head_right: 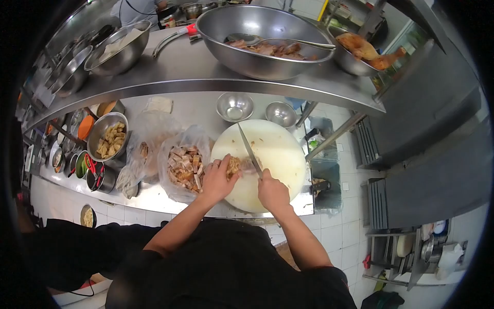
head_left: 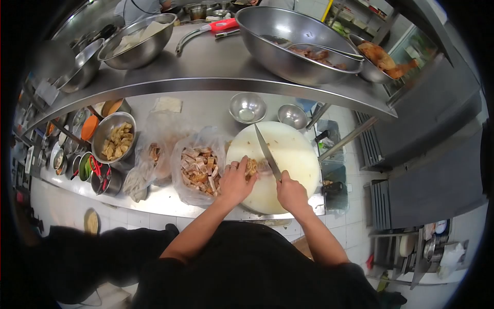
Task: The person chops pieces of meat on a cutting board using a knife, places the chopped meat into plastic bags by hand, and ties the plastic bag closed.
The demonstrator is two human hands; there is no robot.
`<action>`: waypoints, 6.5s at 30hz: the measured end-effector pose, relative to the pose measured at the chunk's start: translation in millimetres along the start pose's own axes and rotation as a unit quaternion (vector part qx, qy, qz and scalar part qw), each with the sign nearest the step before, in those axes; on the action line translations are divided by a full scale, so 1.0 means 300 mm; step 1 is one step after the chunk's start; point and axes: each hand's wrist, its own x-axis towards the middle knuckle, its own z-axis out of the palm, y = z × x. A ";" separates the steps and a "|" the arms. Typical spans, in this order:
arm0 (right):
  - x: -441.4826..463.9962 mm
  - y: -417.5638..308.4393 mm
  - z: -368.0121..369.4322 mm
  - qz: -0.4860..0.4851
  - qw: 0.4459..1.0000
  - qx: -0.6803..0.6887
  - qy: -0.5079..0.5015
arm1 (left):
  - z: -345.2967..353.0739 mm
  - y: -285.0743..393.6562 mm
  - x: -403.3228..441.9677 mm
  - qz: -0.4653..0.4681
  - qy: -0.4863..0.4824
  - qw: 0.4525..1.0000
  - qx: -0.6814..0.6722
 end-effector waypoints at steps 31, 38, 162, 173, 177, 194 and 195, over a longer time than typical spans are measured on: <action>0.050 0.102 -0.122 -0.036 0.999 0.034 0.021 | 0.049 -0.024 0.001 0.041 0.045 0.993 -0.098; -0.031 0.022 -0.038 -0.012 0.999 -0.011 0.037 | 0.045 -0.060 -0.034 0.032 0.070 0.991 -0.107; 0.045 0.169 0.185 0.113 0.819 0.563 0.004 | -0.551 -1.123 0.109 -0.393 0.205 0.889 -0.113; 0.046 0.185 0.200 0.110 0.814 0.570 0.015 | -0.703 -1.017 -0.004 -0.201 0.397 0.851 0.278; 0.063 0.203 0.202 0.121 0.804 0.582 0.004 | -0.759 -0.767 0.062 -0.076 0.350 0.928 -0.105; 0.069 0.218 0.207 0.116 0.807 0.579 0.003 | -0.392 -1.025 0.185 -0.223 0.098 0.962 0.121; 0.075 0.213 0.206 0.117 0.809 0.576 0.001 | -0.420 -1.034 0.183 -0.216 0.102 0.966 0.100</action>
